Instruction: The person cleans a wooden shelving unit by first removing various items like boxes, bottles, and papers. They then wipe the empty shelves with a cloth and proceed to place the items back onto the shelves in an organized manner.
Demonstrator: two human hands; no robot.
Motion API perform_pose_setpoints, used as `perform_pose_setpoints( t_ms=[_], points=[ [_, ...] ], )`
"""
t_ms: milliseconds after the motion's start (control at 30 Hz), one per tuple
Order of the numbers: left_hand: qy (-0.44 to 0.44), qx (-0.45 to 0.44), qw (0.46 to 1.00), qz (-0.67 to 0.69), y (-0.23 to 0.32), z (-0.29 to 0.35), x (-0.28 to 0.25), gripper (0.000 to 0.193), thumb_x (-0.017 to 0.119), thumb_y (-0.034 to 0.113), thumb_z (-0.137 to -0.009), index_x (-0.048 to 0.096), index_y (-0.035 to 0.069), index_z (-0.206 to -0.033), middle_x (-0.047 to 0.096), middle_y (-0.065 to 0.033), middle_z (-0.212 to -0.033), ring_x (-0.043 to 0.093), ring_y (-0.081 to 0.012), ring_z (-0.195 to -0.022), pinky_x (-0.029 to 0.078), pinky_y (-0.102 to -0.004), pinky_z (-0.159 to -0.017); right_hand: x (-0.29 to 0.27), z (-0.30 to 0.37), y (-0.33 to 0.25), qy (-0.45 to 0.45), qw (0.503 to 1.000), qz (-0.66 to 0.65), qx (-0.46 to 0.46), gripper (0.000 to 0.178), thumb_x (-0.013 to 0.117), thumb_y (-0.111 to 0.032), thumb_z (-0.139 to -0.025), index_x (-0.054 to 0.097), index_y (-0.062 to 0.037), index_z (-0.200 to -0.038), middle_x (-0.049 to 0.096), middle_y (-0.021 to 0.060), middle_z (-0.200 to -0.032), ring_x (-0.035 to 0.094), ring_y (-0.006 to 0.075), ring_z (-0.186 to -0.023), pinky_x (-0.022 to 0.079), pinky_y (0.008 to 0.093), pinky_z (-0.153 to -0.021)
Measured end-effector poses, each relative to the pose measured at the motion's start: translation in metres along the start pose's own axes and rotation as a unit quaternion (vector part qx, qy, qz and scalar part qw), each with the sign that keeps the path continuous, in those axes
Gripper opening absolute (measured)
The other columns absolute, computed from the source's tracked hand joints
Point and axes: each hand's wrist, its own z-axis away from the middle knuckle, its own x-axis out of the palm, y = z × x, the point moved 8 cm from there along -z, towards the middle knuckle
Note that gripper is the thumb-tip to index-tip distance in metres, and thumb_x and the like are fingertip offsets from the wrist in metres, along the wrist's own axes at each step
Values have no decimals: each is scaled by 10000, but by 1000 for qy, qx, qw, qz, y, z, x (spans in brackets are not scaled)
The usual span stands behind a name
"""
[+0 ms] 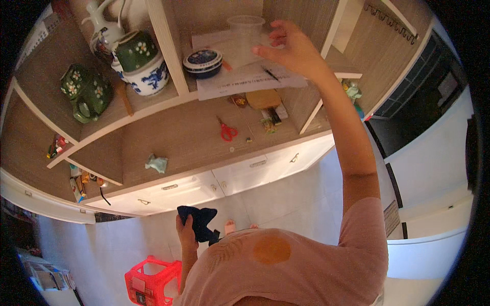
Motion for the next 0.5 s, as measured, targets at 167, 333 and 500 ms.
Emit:
perform_pose_setpoints(
  t_ms=[167,333,500],
  points=[
    [21,19,999,29,-2,-7,-11,138,515,83,-817,492,75,-953,546,-18,-818,541,-124,-689,457,-244,-551,24,-26,17,58,996,-66,-24,814,764,-301,-601,339,16,-1219,574,148,-890,572,209,-813,470,292,-667],
    [24,10,999,45,2,-2,-9,137,514,77,-815,492,66,-950,547,-18,-811,539,-123,-672,455,-244,-550,13,-58,64,13,999,23,36,826,753,-321,-611,327,37,-1221,574,189,-882,578,216,-812,467,292,-691],
    [45,21,998,30,6,4,-8,131,512,71,-816,491,59,-944,544,-22,-803,543,-134,-673,457,-248,-549,1,-41,66,39,996,64,51,541,672,-261,-682,460,59,-1064,561,202,-921,563,246,-815,455,328,-702]
  ],
)
